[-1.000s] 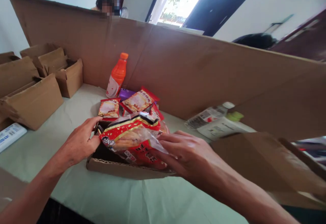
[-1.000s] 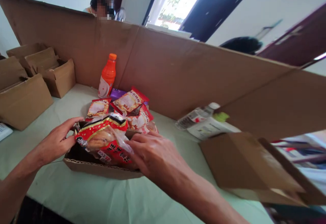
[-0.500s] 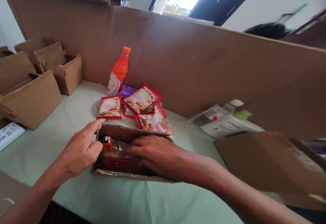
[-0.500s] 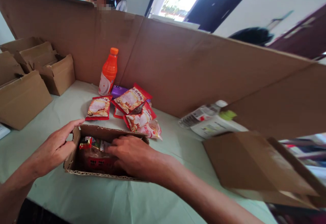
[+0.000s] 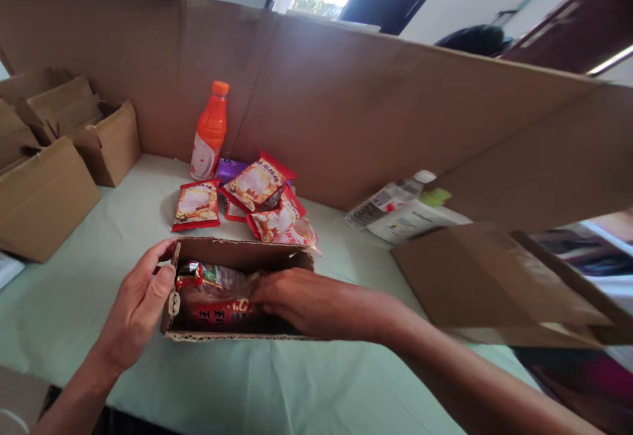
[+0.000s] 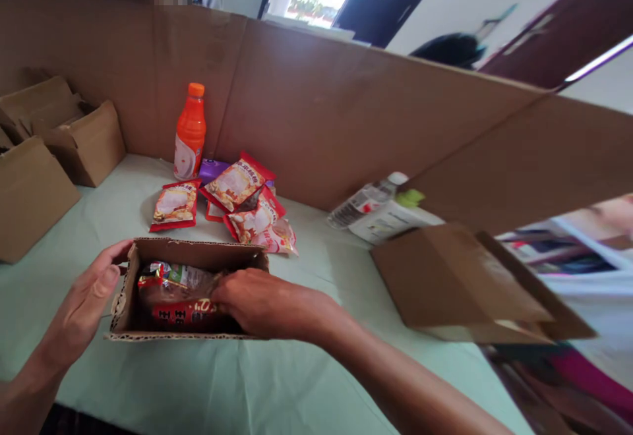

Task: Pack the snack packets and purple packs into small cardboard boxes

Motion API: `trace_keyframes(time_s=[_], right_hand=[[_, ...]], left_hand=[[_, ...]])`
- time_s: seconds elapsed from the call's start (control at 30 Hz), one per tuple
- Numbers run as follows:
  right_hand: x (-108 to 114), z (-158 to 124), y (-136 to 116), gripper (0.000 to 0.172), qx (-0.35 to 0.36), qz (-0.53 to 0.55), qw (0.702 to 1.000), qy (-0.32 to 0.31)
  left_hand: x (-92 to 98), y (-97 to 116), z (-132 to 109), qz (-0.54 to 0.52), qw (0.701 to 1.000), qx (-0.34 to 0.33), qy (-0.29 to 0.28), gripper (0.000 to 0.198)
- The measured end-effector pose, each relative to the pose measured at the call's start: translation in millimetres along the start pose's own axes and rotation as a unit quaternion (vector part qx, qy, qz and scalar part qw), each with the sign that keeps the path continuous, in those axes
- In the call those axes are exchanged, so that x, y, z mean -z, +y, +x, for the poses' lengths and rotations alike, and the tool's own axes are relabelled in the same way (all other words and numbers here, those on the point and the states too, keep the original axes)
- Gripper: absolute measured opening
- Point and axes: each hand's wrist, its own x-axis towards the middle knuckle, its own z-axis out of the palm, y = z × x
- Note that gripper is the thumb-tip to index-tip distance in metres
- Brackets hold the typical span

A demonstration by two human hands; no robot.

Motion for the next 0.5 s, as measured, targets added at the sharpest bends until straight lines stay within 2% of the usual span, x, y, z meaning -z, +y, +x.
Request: trace_keyframes(time_s=[0.07,0.13,0.2,0.27,0.37,0.43,0.5], right_hand=[[4,-8,-1,0.027,0.008,0.029,0.999,0.034],[8,-28,0,0.029,-0.007,0.046,0.989,0.142],[10,-53,1,0.029,-0.055,0.051,0.962,0.261],[4,-76,4,0.029,-0.113,0.047,0.934,0.337],[-21,-88,6,0.039,-0.147,0.037,0.923,0.355],[-41,-81,5,0.051,-0.126,0.036,0.933,0.336],[-59,-69,1,0.052,-0.098,0.034,0.941,0.323]], left_hand=[[-1.6,-6,-6,-0.001,0.999,-0.016,0.030,0.054],[-0.4,-13,-13,0.019,0.996,-0.050,0.075,0.050],[2.6,-21,-21,0.033,0.988,-0.098,0.113,0.046],[5.8,-29,-30,0.044,0.980,-0.154,0.120,0.045],[6.8,-37,-40,0.091,0.966,-0.228,0.080,0.046],[3.4,-39,-44,0.137,0.955,-0.257,0.056,0.048],[-2.1,-37,-43,0.176,0.944,-0.275,0.049,0.050]])
